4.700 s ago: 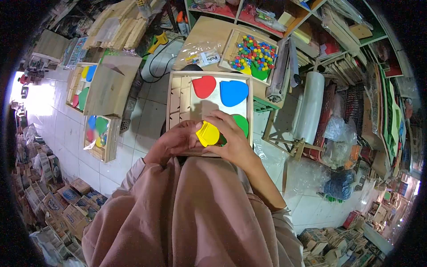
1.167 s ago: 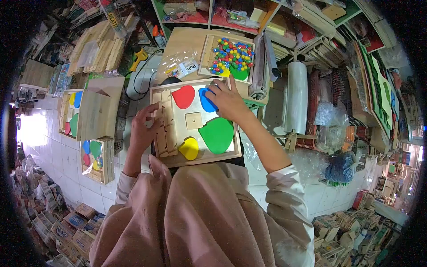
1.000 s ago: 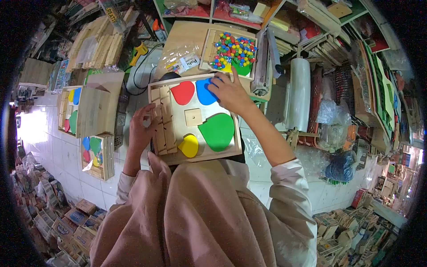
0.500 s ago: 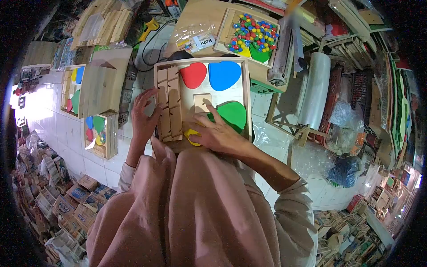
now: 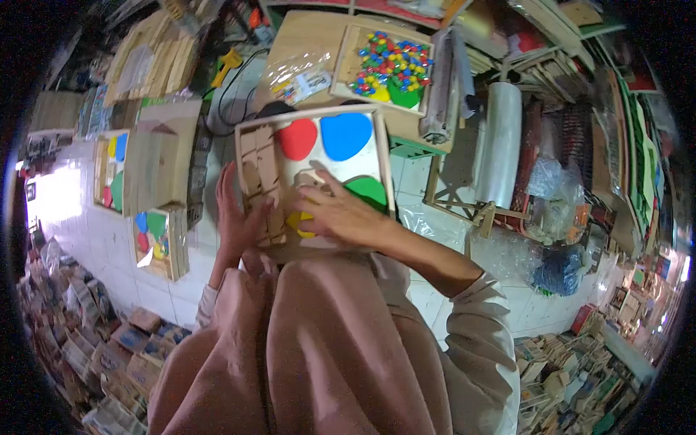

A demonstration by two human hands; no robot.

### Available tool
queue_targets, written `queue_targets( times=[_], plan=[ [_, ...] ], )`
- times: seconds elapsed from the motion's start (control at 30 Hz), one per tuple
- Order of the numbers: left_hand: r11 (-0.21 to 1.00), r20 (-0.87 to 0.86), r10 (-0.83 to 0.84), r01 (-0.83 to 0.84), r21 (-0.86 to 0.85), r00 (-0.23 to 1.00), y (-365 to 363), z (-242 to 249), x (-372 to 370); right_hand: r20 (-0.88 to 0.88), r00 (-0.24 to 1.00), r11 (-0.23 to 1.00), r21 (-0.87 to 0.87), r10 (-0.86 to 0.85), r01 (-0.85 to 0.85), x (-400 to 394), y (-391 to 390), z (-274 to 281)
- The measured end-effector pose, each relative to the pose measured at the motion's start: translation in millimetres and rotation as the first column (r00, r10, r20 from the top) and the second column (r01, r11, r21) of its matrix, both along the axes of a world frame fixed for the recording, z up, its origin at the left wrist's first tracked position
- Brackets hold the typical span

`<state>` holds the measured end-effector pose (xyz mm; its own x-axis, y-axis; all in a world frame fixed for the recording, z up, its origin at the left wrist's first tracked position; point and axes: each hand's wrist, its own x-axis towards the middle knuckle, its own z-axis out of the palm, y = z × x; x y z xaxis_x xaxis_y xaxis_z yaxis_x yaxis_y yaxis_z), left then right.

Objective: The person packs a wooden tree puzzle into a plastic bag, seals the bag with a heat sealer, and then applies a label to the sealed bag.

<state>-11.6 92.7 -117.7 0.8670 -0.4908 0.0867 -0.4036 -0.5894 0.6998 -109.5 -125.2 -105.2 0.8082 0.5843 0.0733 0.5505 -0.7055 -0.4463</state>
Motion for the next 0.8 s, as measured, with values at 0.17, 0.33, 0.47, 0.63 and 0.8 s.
queue_targets(
  times=[0.17, 0.33, 0.47, 0.63, 0.8],
  plan=[
    [0.999, -0.065, -0.043, 0.044, 0.020, 0.997, -3.7, -7.8, -9.2, -0.051, 0.855, 0.753, 0.448, -0.516, 0.481, 51.2, -90.0, 13.5],
    [0.999, -0.044, -0.051, 0.051, 0.005, 0.998, -6.4, -14.2, -6.1, 0.019, 0.431, 0.420, 0.264, -0.902, 0.868, 109.6, -220.0, -127.6],
    [0.998, -0.069, -0.023, 0.028, 0.060, 0.997, -8.3, -13.1, -5.4, -0.291, 0.058, 0.088, -0.090, -0.955, 0.992, 154.5, -235.7, -238.7],
    [1.000, -0.114, 0.004, -0.003, 0.012, 0.993, -9.6, -15.2, -2.2, -0.525, -0.032, -0.127, 0.145, -0.851, 0.981, 171.0, -235.8, -286.4],
    [0.995, 0.133, -0.021, 0.007, 0.099, 0.991, -6.3, -9.0, -1.9, -0.228, 0.285, 0.130, 0.522, -0.931, 0.843, 127.5, -218.5, -185.8]
  ],
)
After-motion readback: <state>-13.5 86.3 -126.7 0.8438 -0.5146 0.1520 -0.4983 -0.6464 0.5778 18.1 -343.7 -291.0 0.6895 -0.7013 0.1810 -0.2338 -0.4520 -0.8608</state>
